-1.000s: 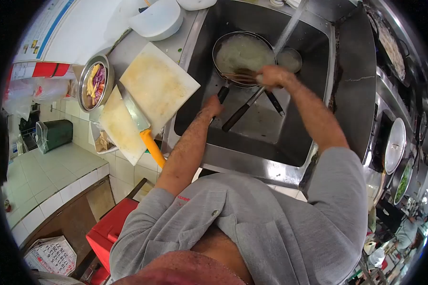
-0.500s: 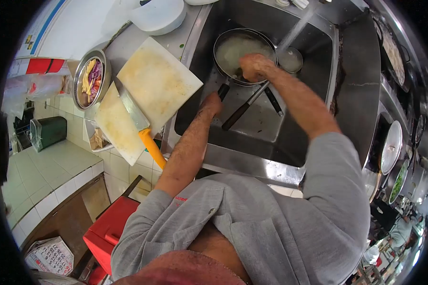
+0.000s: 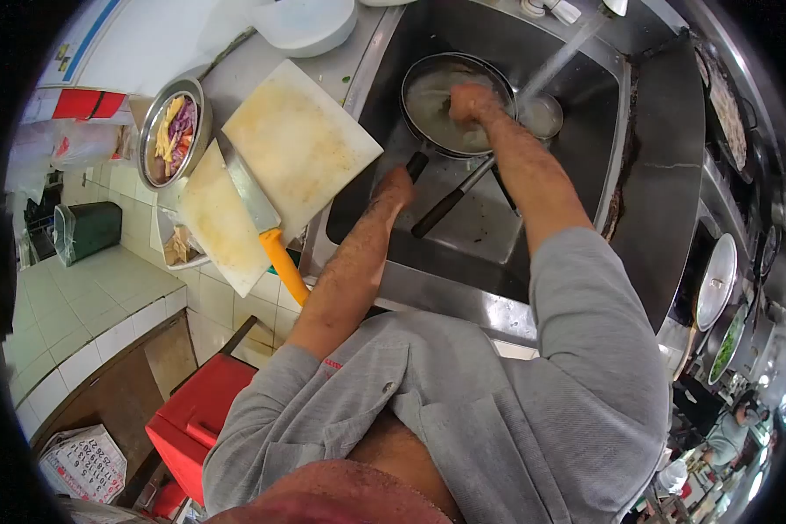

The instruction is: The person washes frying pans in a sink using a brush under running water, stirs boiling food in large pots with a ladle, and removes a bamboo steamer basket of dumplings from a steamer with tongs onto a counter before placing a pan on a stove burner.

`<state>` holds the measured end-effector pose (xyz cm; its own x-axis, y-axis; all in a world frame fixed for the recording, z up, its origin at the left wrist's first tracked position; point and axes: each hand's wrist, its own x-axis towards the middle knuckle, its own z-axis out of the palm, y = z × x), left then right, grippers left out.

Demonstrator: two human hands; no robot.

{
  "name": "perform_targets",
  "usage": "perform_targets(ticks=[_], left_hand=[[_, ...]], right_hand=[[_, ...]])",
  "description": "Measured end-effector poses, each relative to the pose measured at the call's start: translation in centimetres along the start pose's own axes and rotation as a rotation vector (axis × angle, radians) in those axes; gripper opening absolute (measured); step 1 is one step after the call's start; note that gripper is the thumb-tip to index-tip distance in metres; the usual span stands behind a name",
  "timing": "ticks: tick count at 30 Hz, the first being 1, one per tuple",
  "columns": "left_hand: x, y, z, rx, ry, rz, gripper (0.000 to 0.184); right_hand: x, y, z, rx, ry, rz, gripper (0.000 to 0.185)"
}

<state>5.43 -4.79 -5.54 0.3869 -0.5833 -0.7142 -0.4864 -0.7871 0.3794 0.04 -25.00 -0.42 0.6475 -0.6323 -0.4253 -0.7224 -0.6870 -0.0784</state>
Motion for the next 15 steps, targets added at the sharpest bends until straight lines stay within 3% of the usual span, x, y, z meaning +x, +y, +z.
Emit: perform_targets(ticks=[4,6,7,10,11,13,14,15], left_hand=[[0.3,0.1,0.1,0.013,-0.008,-0.003,0.029],[0.3,0.0,0.2,0.006,-0.011,-0.002,0.029],[0.3,0.1,0.1,0.02,-0.027,-0.008,0.03],[-0.1,-0.1,0.0,0.021,-0.035,-0.013,0.03],[0.0,0.2,-0.2,-0.002,-0.022,-0.006,0.03],[0.0,0.7,-0.9,0.018,0.002,-0.015,0.03],[-0.3,0.6,-0.4,0.034,0.0,-0.032,0.03],[-0.2,0.5,0.1,0.039,-0.013,-0.03,0.03]], right_hand=[[-0.4,-0.1,-3.1,-0.016,-0.191,-0.002,0.028],[-1.4,-0.3,-4.6,0.208,-0.278,-0.201,0.028],[-1.1,-0.4,-4.0,0.211,-0.289,-0.202,0.028],[-0.3,-1.2,-2.9,0.166,-0.291,0.069,0.025],[0.5,-0.6,-1.9,0.167,-0.279,0.069,0.025],[1.7,0.0,-0.5,-0.039,0.001,-0.043,0.029],[2.7,0.2,-2.4,-0.044,-0.255,-0.092,0.033],[2.6,-0.1,-4.2,-0.039,-0.265,-0.082,0.033]])
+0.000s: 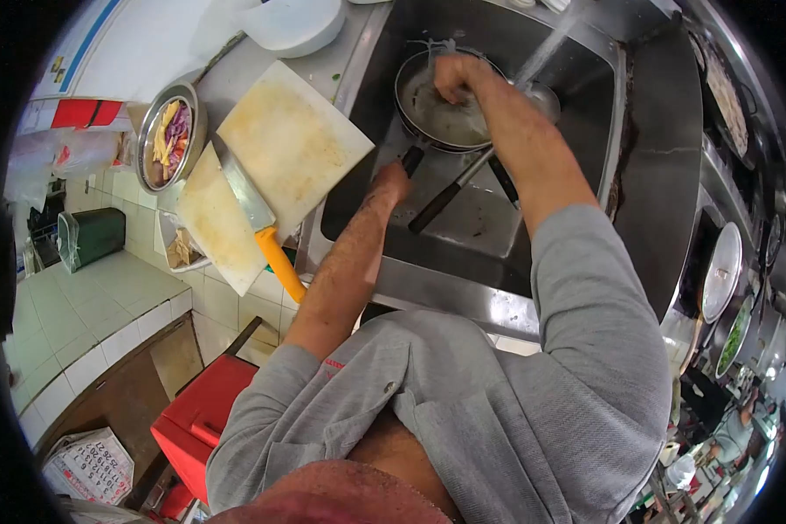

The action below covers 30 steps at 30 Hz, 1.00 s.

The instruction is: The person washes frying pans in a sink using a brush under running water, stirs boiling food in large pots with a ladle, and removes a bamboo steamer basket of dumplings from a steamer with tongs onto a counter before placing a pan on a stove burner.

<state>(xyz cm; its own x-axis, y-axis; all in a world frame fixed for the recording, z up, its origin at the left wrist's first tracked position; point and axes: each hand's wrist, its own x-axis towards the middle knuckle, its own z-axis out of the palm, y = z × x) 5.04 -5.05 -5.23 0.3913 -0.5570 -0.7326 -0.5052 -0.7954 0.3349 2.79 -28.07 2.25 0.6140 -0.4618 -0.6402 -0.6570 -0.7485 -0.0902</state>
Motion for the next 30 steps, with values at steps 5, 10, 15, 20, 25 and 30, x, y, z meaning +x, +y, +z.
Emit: perform_targets(ticks=[5,10,15,20,25,30], left_hand=[[0.4,-0.2,-0.1,0.028,-0.009,0.0,0.03],[0.1,-0.1,-1.1,0.067,0.017,0.026,0.03],[0.0,0.3,-0.4,0.004,0.009,0.049,0.031],[0.4,-0.2,0.1,0.022,0.021,0.065,0.046],[-0.3,0.2,-0.8,0.037,0.09,0.085,0.045],[-0.9,0.8,-0.9,0.08,0.035,0.078,0.032]], right_hand=[[-4.0,-4.3,-4.6,0.088,-0.408,-0.06,0.034],[-2.4,-1.8,5.8,-0.206,-0.242,0.147,0.038],[-0.6,1.6,16.2,-0.139,0.593,0.156,0.04],[-0.6,2.8,15.1,-0.29,0.549,0.053,0.038],[-5.3,4.1,13.8,-0.093,0.24,0.189,0.029],[-6.1,3.0,11.8,0.359,0.31,0.35,0.036]])
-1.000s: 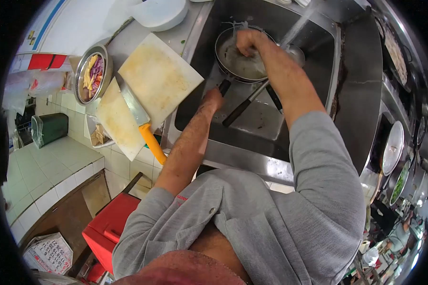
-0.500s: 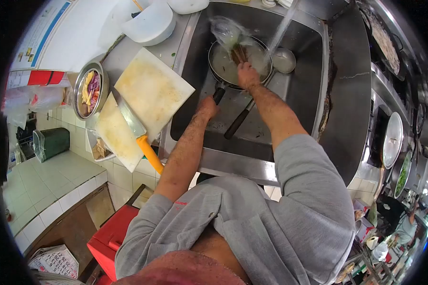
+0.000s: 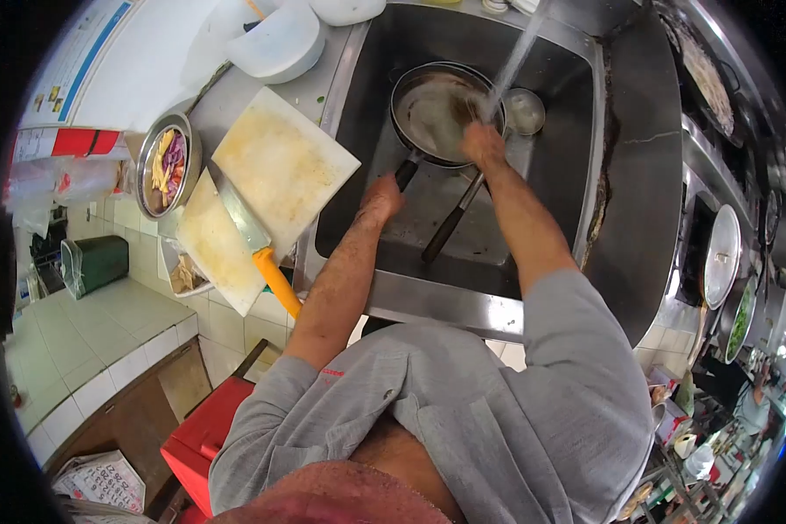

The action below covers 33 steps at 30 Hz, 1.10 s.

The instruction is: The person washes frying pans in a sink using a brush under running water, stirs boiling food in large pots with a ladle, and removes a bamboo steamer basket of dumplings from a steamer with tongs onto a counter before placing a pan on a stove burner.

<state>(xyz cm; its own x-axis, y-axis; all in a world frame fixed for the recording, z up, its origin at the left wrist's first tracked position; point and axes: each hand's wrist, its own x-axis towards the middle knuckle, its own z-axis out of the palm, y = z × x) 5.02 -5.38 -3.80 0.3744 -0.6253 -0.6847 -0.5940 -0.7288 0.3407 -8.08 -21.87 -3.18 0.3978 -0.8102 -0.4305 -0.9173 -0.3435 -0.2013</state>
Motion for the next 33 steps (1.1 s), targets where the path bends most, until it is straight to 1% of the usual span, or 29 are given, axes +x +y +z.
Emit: perform_targets(ticks=[1,2,4,5,6,7,9,11,12,14,15,17,18,20,21,23,24,26,27,29,30,32,33], left_hand=[[0.0,-0.3,0.2,-0.002,-0.005,-0.011,0.032],[0.3,-0.4,0.1,-0.035,-0.012,-0.015,0.032],[0.8,-0.6,0.5,-0.063,-0.028,-0.017,0.033],[1.0,-0.7,0.8,-0.051,-0.03,-0.003,0.032],[1.1,-0.8,0.9,-0.038,-0.028,0.014,0.032],[1.0,-0.7,0.8,-0.037,-0.03,0.02,0.032],[0.7,-0.5,0.4,-0.048,-0.023,-0.007,0.032],[1.6,-1.0,0.9,-0.035,-0.012,-0.002,0.032],[1.9,-1.2,1.4,-0.016,-0.009,0.003,0.032],[2.1,-1.3,1.8,-0.03,-0.007,-0.002,0.032],[2.4,-1.2,1.7,-0.049,0.005,-0.009,0.032],[2.5,-1.4,2.0,-0.04,0.03,-0.009,0.031],[2.7,-1.5,2.0,-0.03,0.051,-0.004,0.031],[1.7,-1.7,2.0,-0.04,0.017,-0.002,0.03],[1.7,-1.1,1.3,-0.065,0.01,0.016,0.03],[1.0,-0.7,0.5,-0.07,-0.01,-0.006,0.029],[0.9,-0.7,0.3,-0.073,-0.028,-0.029,0.029],[1.1,-0.6,0.5,-0.07,-0.033,-0.039,0.029],[1.2,-0.6,0.6,-0.058,-0.038,-0.043,0.028],[1.3,-0.6,0.5,-0.055,-0.02,-0.037,0.029],[1.3,-0.8,0.7,-0.052,-0.006,-0.032,0.03],[0.9,-0.8,0.8,-0.049,-0.017,-0.052,0.031],[1.1,-0.6,0.4,-0.044,-0.012,-0.056,0.032]], right_hand=[[1.6,-0.1,0.5,0.145,0.01,0.063,0.038],[3.0,-0.9,0.9,0.146,0.001,0.063,0.038],[4.2,-2.9,1.5,0.168,-0.054,-0.166,0.03],[3.7,-2.5,1.2,0.171,-0.058,-0.159,0.03],[2.5,-2.4,-0.3,0.148,-0.153,-0.21,0.04],[1.4,-2.3,-2.0,0.121,-0.247,-0.261,0.051],[0.0,0.3,-5.3,-0.074,-0.457,-0.323,0.053],[-0.1,2.3,-8.1,-0.265,-0.559,-0.367,0.049],[0.6,2.2,-7.8,-0.267,-0.563,-0.37,0.049],[2.8,2.8,-6.8,-0.647,-0.379,-0.196,0.038],[2.2,1.9,-6.1,-0.445,-0.161,-0.21,0.031],[6.3,1.3,-0.1,-0.47,-0.029,-0.32,0.029],[6.4,-0.1,0.0,-0.465,-0.026,-0.324,0.029],[4.6,-1.7,0.2,-0.269,-0.255,-0.3,0.032],[3.8,-1.3,-1.4,-0.302,-0.301,-0.346,0.038],[1.5,-0.6,-6.9,-0.138,-0.53,-0.301,0.048],[1.4,0.3,-8.8,-0.143,-0.534,-0.303,0.048],[1.5,1.9,-10.8,-0.266,-0.66,-0.525,0.056],[1.8,1.9,-10.1,-0.264,-0.666,-0.526,0.056],[3.2,1.5,-8.3,-0.238,-0.586,-0.567,0.058],[3.7,0.5,-7.2,-0.237,-0.592,-0.573,0.058],[4.3,-1.4,-4.4,-0.257,-0.398,-0.243,0.058],[6.1,-0.9,-3.2,-0.252,-0.397,-0.249,0.058]])
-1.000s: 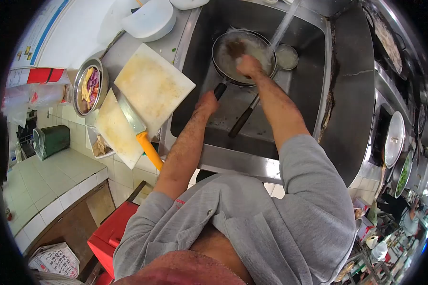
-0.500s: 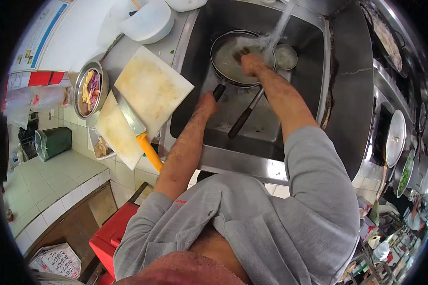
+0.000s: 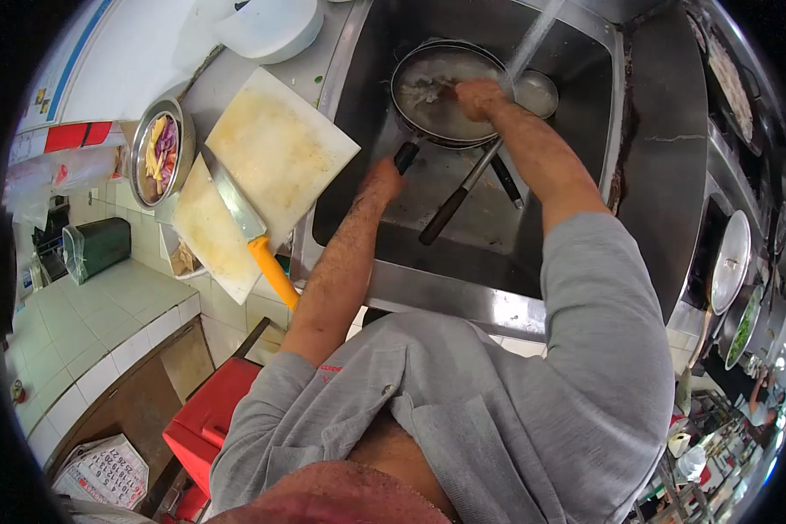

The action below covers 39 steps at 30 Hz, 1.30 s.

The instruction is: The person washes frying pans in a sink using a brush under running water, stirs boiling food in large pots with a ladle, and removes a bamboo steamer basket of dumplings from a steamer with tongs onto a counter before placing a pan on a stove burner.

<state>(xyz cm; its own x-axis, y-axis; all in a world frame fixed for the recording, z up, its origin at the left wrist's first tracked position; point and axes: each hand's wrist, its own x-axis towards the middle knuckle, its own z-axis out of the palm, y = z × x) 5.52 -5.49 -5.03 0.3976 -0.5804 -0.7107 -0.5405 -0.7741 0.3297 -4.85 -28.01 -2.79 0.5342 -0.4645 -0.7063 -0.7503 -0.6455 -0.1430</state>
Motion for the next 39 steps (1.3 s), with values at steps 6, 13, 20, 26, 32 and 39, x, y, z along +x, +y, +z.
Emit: perform_targets(ticks=[6,13,20,26,32,39], left_hand=[[-0.2,-0.4,-0.5,0.01,0.05,0.063,0.039],[-0.7,0.1,-0.4,0.028,0.023,0.083,0.03],[-0.5,-0.2,0.0,0.055,0.033,0.044,0.03],[-0.9,0.1,-0.7,0.055,0.01,0.042,0.031],[-0.3,0.3,-0.4,0.025,0.015,0.047,0.032],[-0.5,0.4,-0.4,0.005,-0.008,0.05,0.032]], right_hand=[[-3.5,3.1,-1.6,-0.535,-0.072,0.105,0.061],[-3.3,3.5,1.3,0.824,-0.234,-0.197,0.077],[5.4,-5.2,5.4,2.118,0.419,0.138,0.043],[-3.6,0.6,6.4,0.734,0.165,-0.164,0.038],[-3.3,5.4,1.4,-0.057,0.045,0.239,0.038],[-0.1,-1.4,4.5,-0.08,0.395,0.042,0.038]])
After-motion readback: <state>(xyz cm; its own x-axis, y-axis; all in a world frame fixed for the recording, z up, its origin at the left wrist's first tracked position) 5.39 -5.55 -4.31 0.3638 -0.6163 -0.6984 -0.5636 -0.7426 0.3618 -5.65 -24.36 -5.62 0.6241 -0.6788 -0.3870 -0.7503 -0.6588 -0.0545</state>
